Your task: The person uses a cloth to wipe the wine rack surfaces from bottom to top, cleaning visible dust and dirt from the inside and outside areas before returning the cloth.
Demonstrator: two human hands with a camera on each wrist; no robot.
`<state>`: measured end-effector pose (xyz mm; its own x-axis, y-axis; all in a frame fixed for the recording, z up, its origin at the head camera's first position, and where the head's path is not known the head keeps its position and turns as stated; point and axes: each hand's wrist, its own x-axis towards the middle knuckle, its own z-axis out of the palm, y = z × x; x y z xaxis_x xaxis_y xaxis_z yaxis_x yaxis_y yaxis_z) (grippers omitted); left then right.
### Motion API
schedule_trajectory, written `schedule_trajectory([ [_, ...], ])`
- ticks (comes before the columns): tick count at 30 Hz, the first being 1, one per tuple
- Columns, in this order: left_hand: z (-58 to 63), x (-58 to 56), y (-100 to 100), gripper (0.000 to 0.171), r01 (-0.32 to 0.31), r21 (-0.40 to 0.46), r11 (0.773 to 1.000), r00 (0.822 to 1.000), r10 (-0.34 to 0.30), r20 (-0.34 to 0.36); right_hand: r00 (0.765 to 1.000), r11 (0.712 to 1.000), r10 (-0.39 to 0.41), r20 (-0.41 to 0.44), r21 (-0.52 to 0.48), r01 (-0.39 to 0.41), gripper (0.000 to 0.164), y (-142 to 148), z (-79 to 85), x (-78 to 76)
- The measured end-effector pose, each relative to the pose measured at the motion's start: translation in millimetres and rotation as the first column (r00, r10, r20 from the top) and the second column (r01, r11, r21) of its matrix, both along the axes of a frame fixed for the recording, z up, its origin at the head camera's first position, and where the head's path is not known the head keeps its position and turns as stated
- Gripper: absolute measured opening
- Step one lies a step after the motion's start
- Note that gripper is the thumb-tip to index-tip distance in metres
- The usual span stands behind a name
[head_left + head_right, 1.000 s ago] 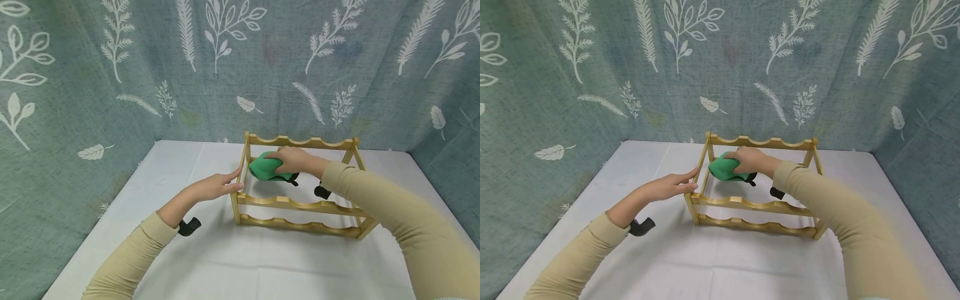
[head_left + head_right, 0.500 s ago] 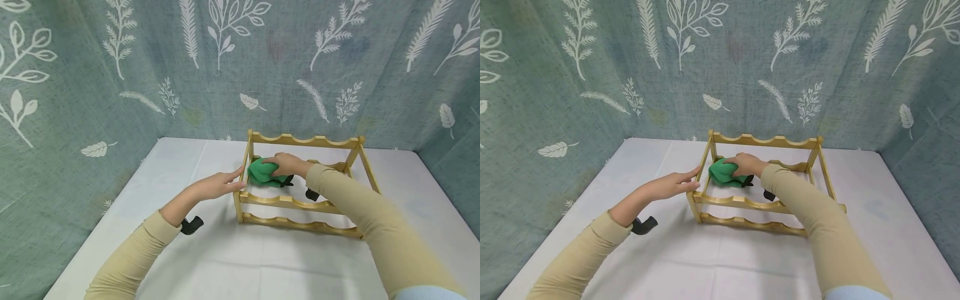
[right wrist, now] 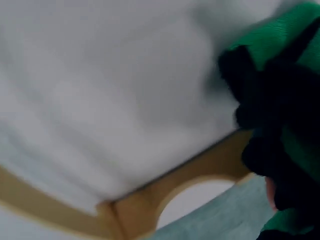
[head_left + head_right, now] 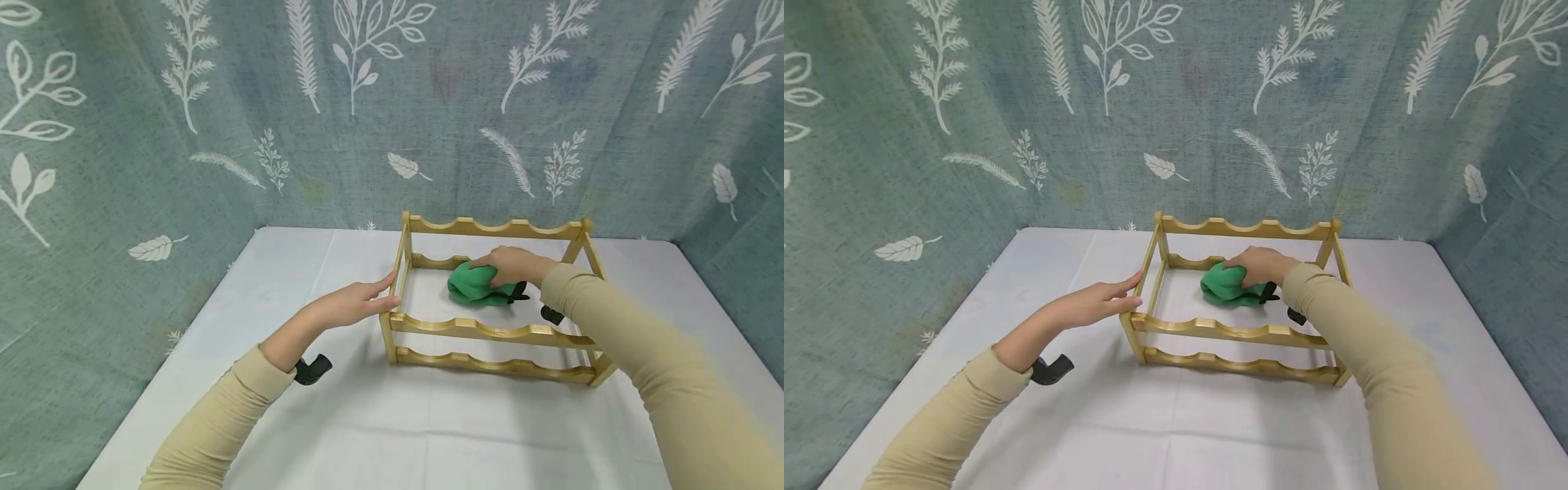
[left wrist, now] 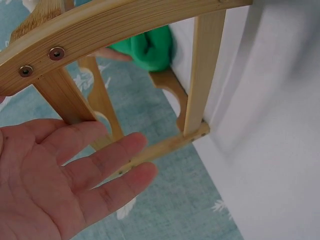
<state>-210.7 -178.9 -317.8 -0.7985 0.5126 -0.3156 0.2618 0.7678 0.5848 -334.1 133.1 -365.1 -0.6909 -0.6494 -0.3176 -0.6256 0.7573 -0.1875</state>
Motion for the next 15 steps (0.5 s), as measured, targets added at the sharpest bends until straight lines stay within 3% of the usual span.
schedule_trajectory([
  [11,0.3,1.1,0.6,0.072,0.003,0.013,1.000,1.000,-0.003,0.012,0.996,0.985,-0.045,0.073,0.168,0.032,0.051,41.7,20.1,-0.1],
  [15,0.0,0.7,0.4,0.072,0.006,0.014,1.000,1.000,-0.006,0.013,0.994,0.971,-0.085,0.063,0.231,0.068,0.048,50.7,28.1,3.3],
])
